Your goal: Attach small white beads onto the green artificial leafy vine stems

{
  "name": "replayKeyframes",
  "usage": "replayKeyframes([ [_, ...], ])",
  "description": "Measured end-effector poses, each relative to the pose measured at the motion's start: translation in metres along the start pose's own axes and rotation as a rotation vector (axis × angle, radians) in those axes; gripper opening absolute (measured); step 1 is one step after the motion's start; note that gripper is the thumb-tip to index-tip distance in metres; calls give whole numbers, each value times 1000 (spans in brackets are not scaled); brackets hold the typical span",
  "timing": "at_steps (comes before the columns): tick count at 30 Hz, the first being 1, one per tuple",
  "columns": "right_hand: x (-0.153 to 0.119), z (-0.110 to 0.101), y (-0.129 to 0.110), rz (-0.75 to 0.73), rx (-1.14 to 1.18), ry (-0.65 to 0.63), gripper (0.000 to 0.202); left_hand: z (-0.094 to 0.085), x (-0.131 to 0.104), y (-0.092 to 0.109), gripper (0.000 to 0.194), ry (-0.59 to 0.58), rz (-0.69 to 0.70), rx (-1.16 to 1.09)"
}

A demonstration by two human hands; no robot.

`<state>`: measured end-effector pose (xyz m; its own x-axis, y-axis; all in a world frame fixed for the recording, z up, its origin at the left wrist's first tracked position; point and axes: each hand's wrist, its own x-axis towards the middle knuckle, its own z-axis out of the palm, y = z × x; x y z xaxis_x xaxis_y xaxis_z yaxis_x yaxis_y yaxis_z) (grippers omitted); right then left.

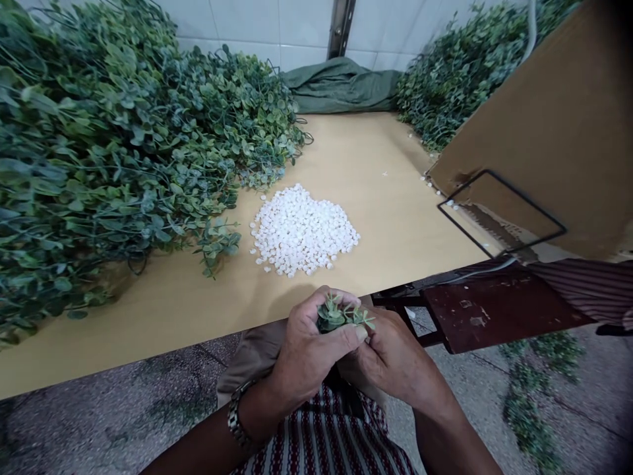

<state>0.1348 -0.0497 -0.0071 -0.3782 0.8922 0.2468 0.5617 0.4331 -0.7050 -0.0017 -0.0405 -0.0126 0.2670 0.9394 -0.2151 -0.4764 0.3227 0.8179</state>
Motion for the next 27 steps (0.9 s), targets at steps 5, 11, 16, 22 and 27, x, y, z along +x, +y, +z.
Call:
replayKeyframes([
  [5,3,4,-6,16,-24,-51,38,-4,0,-5,7,-15,204,170],
  [11,7,3,-9,3,89,-92,32,-12,-5,5,7,68,277,133],
  [16,26,-10,6,-18,-6,-11,25,-26,-8,29,12,170,183,51],
  [22,58,-2,38,-34,-318,114,17,-33,0,42,20,236,136,29],
  [27,59,7,39,-26,-406,111,16,-32,5,42,22,244,94,34],
])
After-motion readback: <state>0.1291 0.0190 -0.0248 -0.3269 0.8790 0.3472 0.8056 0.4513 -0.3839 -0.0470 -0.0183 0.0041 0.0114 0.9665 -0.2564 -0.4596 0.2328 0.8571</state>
